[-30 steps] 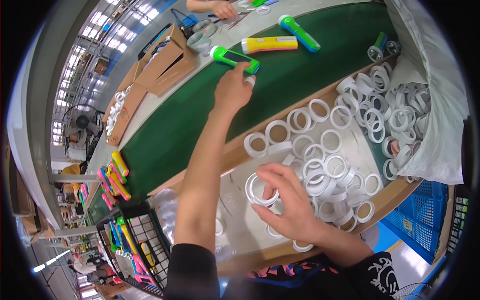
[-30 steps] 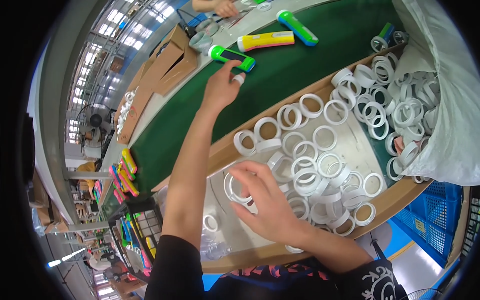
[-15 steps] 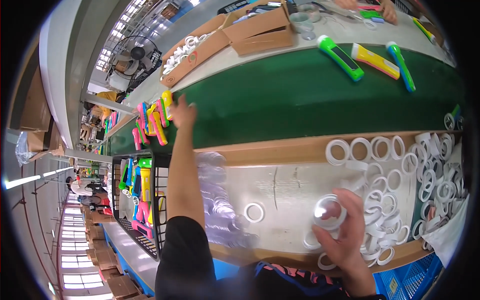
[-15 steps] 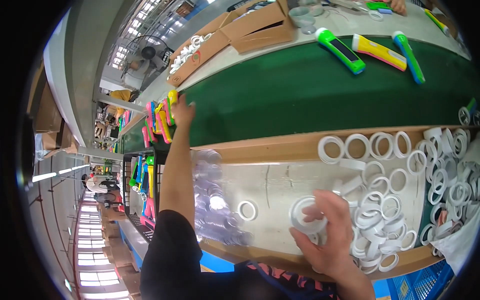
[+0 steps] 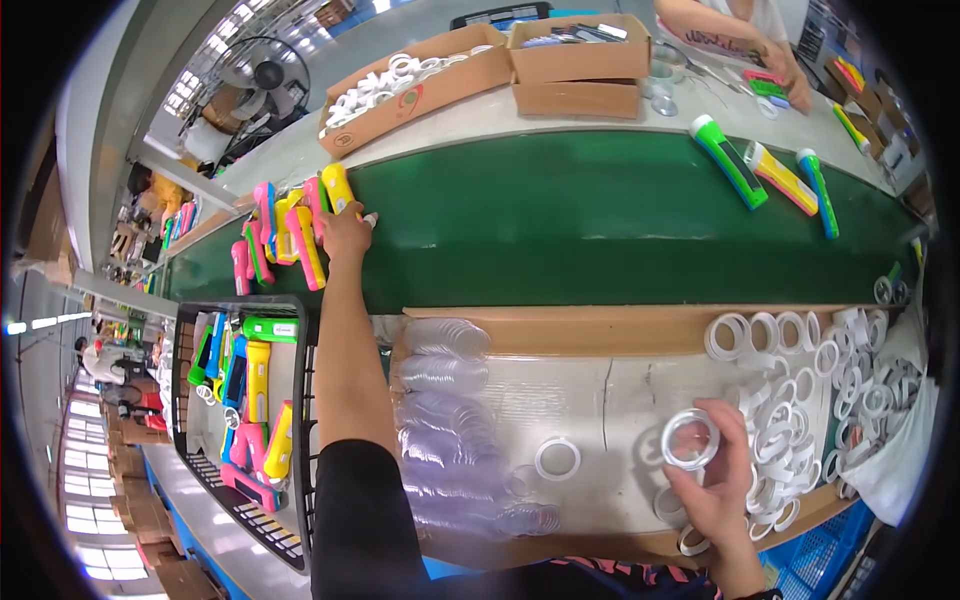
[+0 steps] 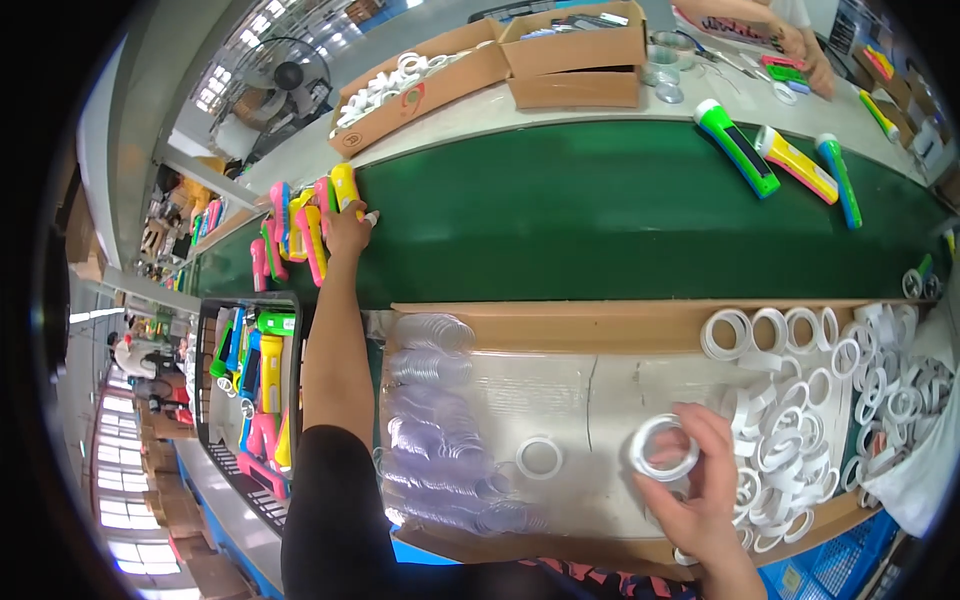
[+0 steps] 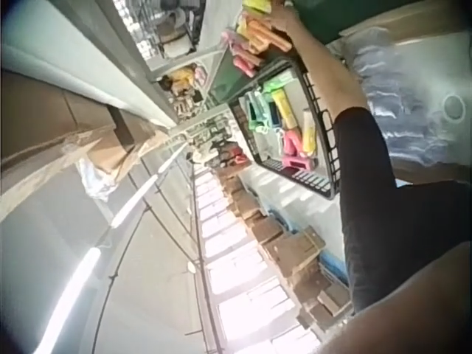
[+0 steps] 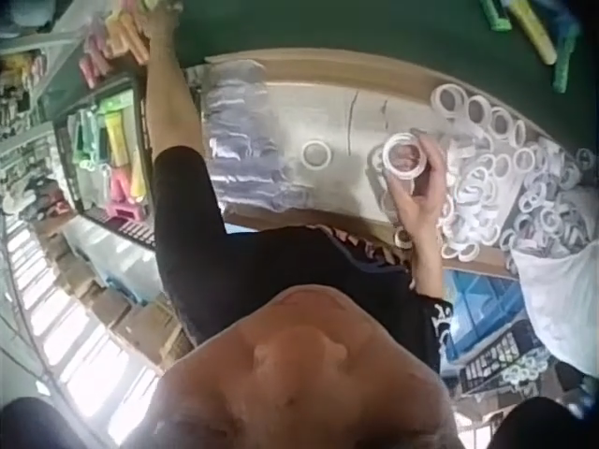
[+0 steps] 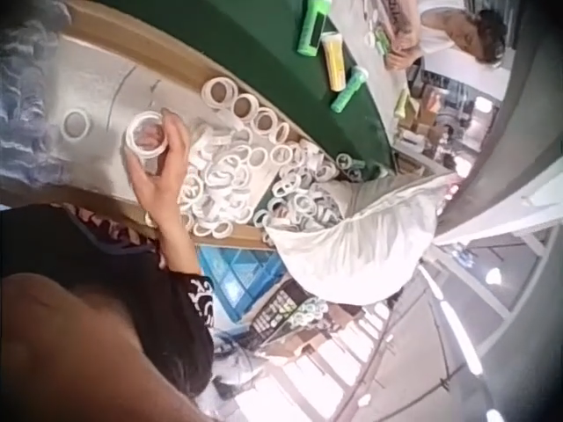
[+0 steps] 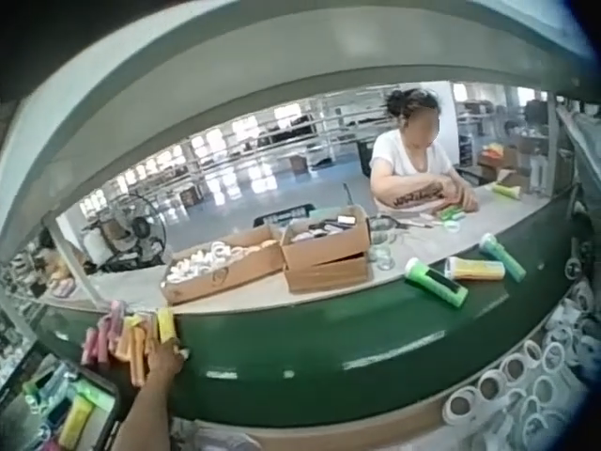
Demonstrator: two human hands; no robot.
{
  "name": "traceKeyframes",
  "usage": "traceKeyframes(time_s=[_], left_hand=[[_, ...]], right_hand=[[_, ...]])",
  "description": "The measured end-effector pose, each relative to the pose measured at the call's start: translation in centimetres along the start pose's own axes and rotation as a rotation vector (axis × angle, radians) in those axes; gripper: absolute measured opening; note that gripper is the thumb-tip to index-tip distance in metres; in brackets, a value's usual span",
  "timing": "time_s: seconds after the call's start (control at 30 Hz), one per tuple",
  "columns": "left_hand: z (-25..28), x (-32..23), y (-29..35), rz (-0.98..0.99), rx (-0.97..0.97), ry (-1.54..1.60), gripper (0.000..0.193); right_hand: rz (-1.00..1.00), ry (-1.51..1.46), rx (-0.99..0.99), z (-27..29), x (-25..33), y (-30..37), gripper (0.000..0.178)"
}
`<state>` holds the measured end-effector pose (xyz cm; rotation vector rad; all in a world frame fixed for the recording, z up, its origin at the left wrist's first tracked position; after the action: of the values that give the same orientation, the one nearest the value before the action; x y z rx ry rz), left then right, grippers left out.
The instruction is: Assembling various colored plastic flashlights on an assembly line.
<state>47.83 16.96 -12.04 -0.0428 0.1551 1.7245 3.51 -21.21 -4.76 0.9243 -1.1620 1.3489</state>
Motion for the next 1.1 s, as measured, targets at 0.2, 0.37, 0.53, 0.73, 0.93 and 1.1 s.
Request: traceKeyframes(time_s=[0.2, 0.37, 0.53, 0.73, 0.93, 1.1], left_hand=[[2.4, 0.8, 3.5, -0.15, -0.219, 0.072, 0.026], [6.5, -7.4, 11.2, -0.416, 0.137, 1.209, 0.024], [12.2, -13.9, 25.4, -0.677, 0.281, 1.216, 0.032], [17.8, -13.6, 35.6, -0.946, 0.216, 0.984, 0.041], [20.6, -11.8, 39.7, -1.068, 0.141, 1.041, 0.045], [20.7, -11.2, 41.0, -0.986, 0.181, 1.023, 0.049]], right_hand=[[0.059, -0.018, 0.005, -2.6, 0.5, -1.8, 0.066], [0.091, -0.053, -0.109, -1.3, -0.4, -1.5, 0.065], [0.028, -0.017, -0.117, -0.3, -0.6, -0.8, 0.066], [0.106, -0.039, -0.146, 0.4, 1.6, 0.0, 0.07], [0.21, -0.067, -0.149, -0.2, 2.6, 0.8, 0.07], [0.249, -0.073, -0.134, -0.5, 2.9, 1.5, 0.071]])
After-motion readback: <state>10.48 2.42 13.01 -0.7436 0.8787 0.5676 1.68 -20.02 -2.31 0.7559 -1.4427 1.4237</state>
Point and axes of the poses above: each hand's wrist, its own y-axis away from the middle knuckle, its own z-axis out of the back of the hand, x = y × z, the point moved 5 cm from there along -y, towards the middle knuckle, and after that the axes turned 12 degrees about x, right-handed, at the moved point
